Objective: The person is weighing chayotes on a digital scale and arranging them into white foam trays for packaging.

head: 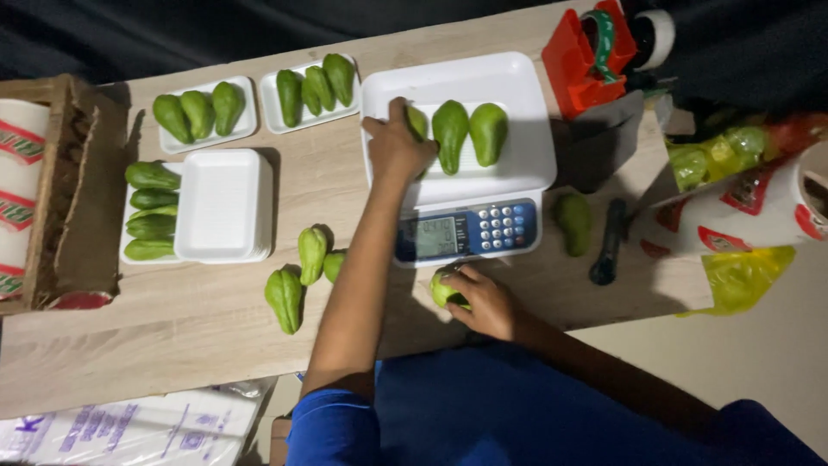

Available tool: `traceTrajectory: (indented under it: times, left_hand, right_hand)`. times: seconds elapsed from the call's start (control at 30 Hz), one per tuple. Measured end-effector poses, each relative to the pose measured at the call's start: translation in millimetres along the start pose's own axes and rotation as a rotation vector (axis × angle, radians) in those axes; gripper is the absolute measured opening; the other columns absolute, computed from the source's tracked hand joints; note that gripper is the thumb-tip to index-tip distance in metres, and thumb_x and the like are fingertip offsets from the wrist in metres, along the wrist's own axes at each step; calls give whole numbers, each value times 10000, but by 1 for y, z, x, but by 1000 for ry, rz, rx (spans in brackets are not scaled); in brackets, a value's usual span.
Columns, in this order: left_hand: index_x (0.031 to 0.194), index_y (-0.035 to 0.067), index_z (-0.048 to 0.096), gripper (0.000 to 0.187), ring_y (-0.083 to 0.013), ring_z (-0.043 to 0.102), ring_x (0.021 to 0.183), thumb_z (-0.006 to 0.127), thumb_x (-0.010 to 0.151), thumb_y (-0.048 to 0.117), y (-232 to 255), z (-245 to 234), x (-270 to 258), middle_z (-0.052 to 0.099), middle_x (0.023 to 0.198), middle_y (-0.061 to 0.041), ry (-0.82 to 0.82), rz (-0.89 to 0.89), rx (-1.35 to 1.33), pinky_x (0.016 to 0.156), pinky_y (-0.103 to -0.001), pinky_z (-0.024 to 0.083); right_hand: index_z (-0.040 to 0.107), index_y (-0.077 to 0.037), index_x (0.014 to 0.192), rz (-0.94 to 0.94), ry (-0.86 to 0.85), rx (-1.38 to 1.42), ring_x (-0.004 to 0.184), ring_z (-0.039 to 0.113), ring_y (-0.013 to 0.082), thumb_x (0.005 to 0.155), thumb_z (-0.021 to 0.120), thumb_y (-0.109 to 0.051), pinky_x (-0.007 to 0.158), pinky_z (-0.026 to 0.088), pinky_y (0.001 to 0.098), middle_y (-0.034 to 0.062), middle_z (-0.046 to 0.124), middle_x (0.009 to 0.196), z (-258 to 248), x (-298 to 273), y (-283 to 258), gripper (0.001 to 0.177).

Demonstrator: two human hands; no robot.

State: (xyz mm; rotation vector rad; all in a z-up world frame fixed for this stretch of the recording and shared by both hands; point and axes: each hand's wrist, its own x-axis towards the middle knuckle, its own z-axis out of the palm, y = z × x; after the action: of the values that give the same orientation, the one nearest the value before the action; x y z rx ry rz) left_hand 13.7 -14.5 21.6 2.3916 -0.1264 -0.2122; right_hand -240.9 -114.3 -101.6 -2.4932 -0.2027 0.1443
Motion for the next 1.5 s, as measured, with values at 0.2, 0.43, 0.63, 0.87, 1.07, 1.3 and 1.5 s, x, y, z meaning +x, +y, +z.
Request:
traceTrajectory:
  times: [0.2, 0.43, 0.63, 0.87, 1.07, 1.3, 1.5]
  left_hand:
    - [1418, 235, 572, 527, -442, 665, 1196, 589, 906, 361, -64, 26, 60, 582, 1258, -242, 61, -223, -311, 1021, -460, 554]
    - [1400, 73, 523, 647, -373, 738, 969, 439, 765, -22, -46, -23, 14, 659, 1172, -279, -85, -223, -1429, 841, -474, 669]
    - [1362, 132, 478, 554, -179, 707, 704, 737, 873, 132, -74, -22, 8, 653, 995, -122, 16, -49, -1357, 582, -303, 666]
    - [1245, 161, 526, 580, -333, 654, 988, 758, 764, 389, -173, -74, 13, 690, 1110, -142, 197, -56, -180, 824, -458, 503]
    - [1281, 106, 492, 654, -353, 678, 1081, 786, 818, 462, -151, -84, -17, 714, 1171, -139, 23, -332, 12, 872, -469, 552]
    - [1327, 162, 473, 798, -414, 634, 1073, 852, 738, 544, -188, -22, -1, 568, 1250, -207, 59, -348, 169, 914, -513, 529]
    - [1321, 151, 508, 765, -437, 595, 1140, 788, 783, 618, -183, -33, -7, 586, 1233, -209, 32, -301, 150, 934, -541, 501]
  right_hand:
    - [710, -213, 1185, 26, 179, 241, 842, 731, 378, 814, 775, -176, 699, 624, 436, 98, 668, 1030, -52, -1, 1, 378]
    - [696, -115, 1087, 19, 443, 321, 977, 698, 342, 870, 773, -80, 786, 574, 367, 112, 688, 1025, -84, 1, 90, 233]
    - [692, -68, 1238, 137, 429, 10, 954, 691, 352, 1035, 638, -109, 839, 559, 447, 164, 683, 1025, -144, -4, 78, 214]
    - [785, -54, 1138, 220, 425, -399, 906, 685, 404, 933, 699, -266, 783, 525, 502, 203, 735, 959, -144, -10, 136, 307]
    - [664, -92, 1233, 544, 175, -354, 987, 626, 474, 916, 556, -277, 813, 481, 569, 271, 692, 1056, -151, -1, 87, 383]
    - [652, -88, 1415, 542, 250, -426, 911, 696, 496, 924, 623, -348, 763, 524, 561, 274, 755, 1014, -138, 15, 102, 557]
    - [591, 6, 1478, 502, 349, -255, 1030, 610, 552, 809, 701, -372, 825, 485, 602, 359, 670, 1153, -123, 11, 123, 777]
